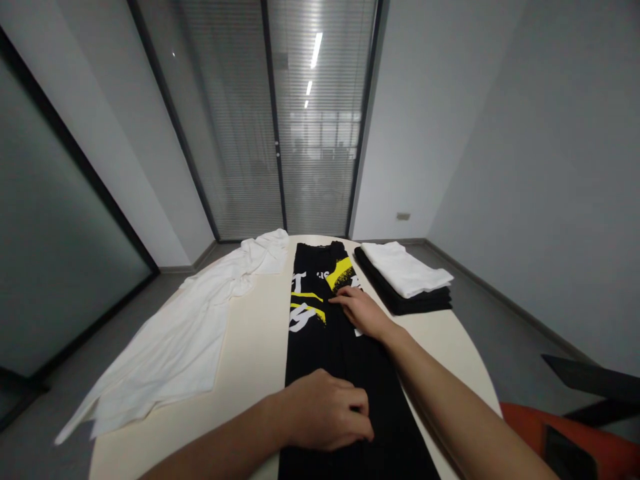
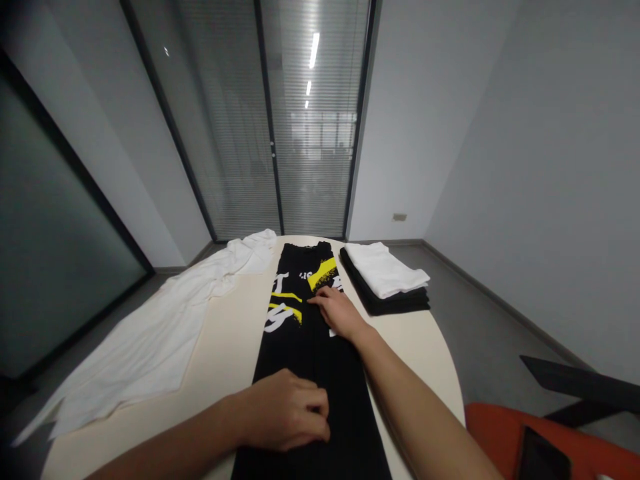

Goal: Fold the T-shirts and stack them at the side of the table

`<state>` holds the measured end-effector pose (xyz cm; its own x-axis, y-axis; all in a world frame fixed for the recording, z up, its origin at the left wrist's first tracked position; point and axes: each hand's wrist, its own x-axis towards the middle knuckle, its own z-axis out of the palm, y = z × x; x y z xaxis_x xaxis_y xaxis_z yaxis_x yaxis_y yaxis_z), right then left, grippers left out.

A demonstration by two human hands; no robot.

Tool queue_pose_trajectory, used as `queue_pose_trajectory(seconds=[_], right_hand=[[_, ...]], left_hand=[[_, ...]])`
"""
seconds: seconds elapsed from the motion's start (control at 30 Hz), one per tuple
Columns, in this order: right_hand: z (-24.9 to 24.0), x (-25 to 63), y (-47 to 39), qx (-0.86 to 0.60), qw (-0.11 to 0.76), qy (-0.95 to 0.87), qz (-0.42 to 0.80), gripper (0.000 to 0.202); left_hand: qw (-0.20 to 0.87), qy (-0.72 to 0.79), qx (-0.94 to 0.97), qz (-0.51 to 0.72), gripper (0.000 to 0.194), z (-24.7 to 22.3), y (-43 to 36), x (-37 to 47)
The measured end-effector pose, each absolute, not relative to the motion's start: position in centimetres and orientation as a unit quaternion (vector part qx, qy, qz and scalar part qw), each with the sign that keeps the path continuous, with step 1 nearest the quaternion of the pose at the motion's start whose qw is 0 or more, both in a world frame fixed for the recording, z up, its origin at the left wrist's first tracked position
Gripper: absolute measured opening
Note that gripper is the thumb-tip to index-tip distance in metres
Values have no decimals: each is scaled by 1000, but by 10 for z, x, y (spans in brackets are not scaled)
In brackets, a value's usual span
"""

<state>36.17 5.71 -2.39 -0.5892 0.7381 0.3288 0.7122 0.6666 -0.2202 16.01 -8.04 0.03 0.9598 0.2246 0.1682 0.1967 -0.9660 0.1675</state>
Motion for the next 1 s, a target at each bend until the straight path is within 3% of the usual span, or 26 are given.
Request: queue_pose_trajectory(seconds=[0.17,0.37,0.57,1.0], right_hand=[[-18,356,58,-433,189,-881,7,23],[-13,354,55,-437,153,-886,-33,29],[0,347,51,-454,95,-881,-97,18],[-17,356,58,-409,161,-898,-19,28]], left_hand=[[103,104,984,97,14,-1,-80,162],[126,99,982,102,15,0,-79,161],[128,99,981,104,14,1,-81,161],[109,88,982,126,7,2,-83,161]])
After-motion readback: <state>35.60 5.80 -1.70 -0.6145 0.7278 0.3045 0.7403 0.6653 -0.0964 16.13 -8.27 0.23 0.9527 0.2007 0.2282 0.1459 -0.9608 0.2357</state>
